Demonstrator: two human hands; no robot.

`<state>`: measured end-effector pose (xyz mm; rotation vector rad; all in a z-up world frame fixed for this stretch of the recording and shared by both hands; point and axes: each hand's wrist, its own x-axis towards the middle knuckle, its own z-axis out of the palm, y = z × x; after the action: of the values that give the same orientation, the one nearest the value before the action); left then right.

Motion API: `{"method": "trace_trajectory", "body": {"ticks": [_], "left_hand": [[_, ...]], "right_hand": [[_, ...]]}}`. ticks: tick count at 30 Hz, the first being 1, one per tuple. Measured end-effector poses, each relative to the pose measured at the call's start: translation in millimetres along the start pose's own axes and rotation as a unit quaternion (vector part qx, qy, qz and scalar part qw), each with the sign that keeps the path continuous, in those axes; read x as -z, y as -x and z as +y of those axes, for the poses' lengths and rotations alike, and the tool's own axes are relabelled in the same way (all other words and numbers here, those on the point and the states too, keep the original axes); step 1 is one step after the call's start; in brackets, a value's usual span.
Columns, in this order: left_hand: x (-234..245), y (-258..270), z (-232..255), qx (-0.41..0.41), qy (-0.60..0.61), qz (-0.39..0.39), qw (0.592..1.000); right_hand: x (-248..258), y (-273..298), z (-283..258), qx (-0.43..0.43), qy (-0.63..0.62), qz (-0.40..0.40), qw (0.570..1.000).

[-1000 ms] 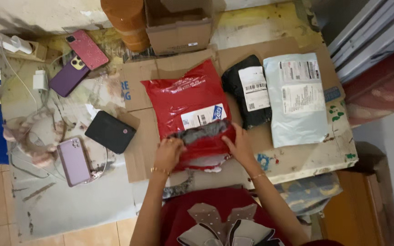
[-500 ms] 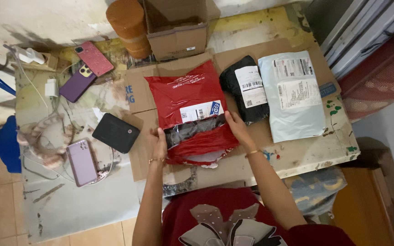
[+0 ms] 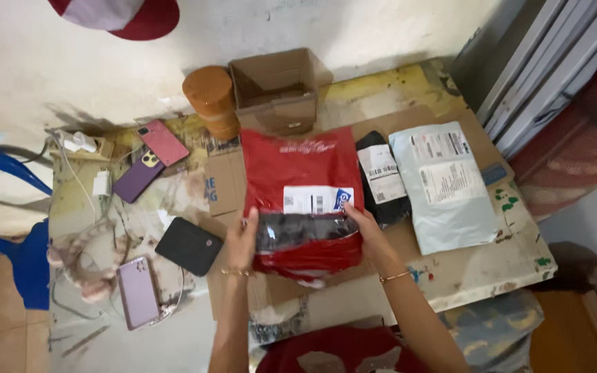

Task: The person opens a red shipping envelope and removes a black garment in a clear plastic bag. They unfold the garment to inspect it, then refold it and place it back into the envelope. The person then picks up a second black package and begins to open it.

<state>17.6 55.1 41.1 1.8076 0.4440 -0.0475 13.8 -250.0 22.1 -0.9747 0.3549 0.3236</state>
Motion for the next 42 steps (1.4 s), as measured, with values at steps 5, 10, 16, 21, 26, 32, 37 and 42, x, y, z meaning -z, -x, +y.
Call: {"method": "trace_trajectory", "body": {"ticks": [5, 10, 16, 21, 26, 32, 37, 42], "left_hand": [[18, -56, 105, -0.151, -0.098, -0.026, 0.983], [47, -109, 178, -0.407, -0.065, 0.027, 0.911], [38, -149, 153, -0.335, 0.026, 0.181, 0.924], [-6, -188, 85, -0.168, 0.060, 0.142, 0.974], [-32, -200, 49, -0.111, 0.039, 0.072, 0.990], [-37, -247, 76, -0.309, 0.180, 0.124, 0.926], [-20, -245, 96, -0.236, -0.139, 0.078, 0.959], [-19, -171, 94, -0.258, 0.033, 0.168, 0.951]], "right_hand": [[-35, -32, -32, 0.067, -0.122, -0.038, 0.990], [-84, -90, -60, 0.098, -0.279, -0.038, 0.954], [-139, -169, -55, 0.105, -0.361, -0.135, 0.917], [-170, -201, -29, 0.054, -0.128, -0.100, 0.985], [-155, -197, -44, 0.015, -0.035, -0.127, 0.991], [-141, -192, -45, 0.008, -0.021, -0.117, 0.993], [-150, -215, -41, 0.006, 0.065, -0.077, 0.995], [-126, -185, -17, 0.020, 0.192, -0.074, 0.978]]}}
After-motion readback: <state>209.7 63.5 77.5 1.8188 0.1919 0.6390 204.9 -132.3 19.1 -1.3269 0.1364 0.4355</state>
